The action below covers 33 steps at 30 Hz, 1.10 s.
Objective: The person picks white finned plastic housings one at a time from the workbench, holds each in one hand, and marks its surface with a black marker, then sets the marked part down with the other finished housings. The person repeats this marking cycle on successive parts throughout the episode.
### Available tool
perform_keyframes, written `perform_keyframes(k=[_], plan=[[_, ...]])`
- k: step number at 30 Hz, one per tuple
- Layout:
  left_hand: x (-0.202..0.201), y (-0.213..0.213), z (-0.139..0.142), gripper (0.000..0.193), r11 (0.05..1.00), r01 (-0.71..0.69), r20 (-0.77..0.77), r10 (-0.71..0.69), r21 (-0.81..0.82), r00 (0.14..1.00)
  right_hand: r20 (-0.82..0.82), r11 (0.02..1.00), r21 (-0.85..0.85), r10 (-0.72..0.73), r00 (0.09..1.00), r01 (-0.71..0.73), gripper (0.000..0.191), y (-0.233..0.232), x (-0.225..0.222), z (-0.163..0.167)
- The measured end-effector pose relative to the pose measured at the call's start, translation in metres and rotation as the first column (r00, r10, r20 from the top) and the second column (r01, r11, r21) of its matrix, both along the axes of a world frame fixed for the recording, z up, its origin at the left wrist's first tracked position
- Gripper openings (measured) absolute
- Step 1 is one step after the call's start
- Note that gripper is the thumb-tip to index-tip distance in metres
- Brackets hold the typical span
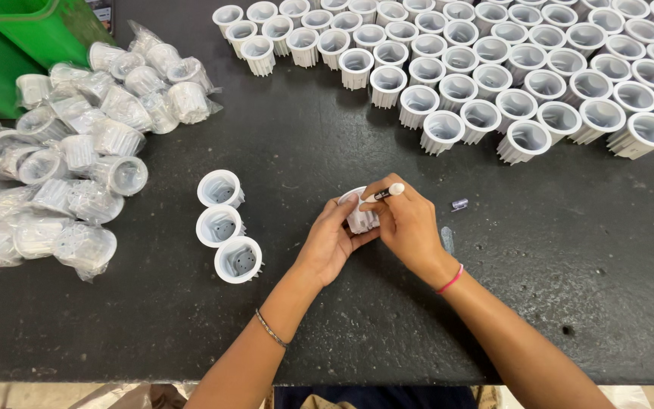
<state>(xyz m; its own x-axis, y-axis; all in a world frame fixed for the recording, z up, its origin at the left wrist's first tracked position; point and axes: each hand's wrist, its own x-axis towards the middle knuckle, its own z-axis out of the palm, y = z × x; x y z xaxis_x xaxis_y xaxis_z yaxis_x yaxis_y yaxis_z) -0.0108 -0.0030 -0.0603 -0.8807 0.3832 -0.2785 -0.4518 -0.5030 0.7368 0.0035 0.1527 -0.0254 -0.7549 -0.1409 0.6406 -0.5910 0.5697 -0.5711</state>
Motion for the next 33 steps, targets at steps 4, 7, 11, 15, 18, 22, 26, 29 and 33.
perform_keyframes(k=[4,7,11,15,18,22,26,29,33], plan=[[-0.0005,0.0006,-0.0002,0.041,1.000,0.000,0.004,0.000,0.024,1.000,0.049,0.997,-0.073,-0.009,0.999,0.012,0.017,0.0005,0.0004,0.0006],[-0.0001,-0.0001,-0.0019,0.041,0.999,0.001,-0.002,-0.001,0.039,1.000,0.049,0.996,-0.087,0.000,0.999,0.004,0.018,0.0007,0.0007,0.0003],[-0.0024,-0.0002,-0.0044,0.042,0.999,0.003,-0.008,-0.003,0.043,1.000,0.024,1.000,-0.027,-0.011,1.000,0.011,0.015,0.0001,-0.0011,-0.0003],[-0.0026,0.0005,-0.0057,0.042,0.999,-0.006,0.003,0.006,0.042,1.000,0.030,0.999,-0.051,-0.009,1.000,0.011,0.016,0.0008,-0.0017,-0.0011],[-0.0024,0.0004,-0.0049,0.042,0.999,-0.003,0.004,0.002,0.047,1.000,0.058,0.996,-0.092,-0.004,0.998,0.010,0.018,0.0017,-0.0014,-0.0015],[-0.0031,0.0007,-0.0042,0.042,0.999,0.002,0.000,-0.002,0.044,1.000,0.045,0.998,-0.055,-0.001,0.999,0.004,0.018,0.0027,-0.0020,-0.0016],[-0.0038,-0.0002,-0.0045,0.042,0.999,0.005,-0.005,-0.005,0.042,1.000,0.009,1.000,-0.023,0.016,1.000,-0.016,0.017,0.0021,-0.0029,-0.0014],[-0.0034,0.0006,-0.0052,0.042,1.000,0.001,0.004,-0.001,0.027,1.000,-0.005,1.000,-0.001,0.008,1.000,-0.008,0.018,0.0019,-0.0024,-0.0016],[-0.0022,0.0003,-0.0034,0.042,0.999,-0.002,0.005,0.001,0.037,1.000,0.034,0.998,-0.065,0.006,0.999,-0.003,0.018,0.0023,-0.0011,-0.0010]])
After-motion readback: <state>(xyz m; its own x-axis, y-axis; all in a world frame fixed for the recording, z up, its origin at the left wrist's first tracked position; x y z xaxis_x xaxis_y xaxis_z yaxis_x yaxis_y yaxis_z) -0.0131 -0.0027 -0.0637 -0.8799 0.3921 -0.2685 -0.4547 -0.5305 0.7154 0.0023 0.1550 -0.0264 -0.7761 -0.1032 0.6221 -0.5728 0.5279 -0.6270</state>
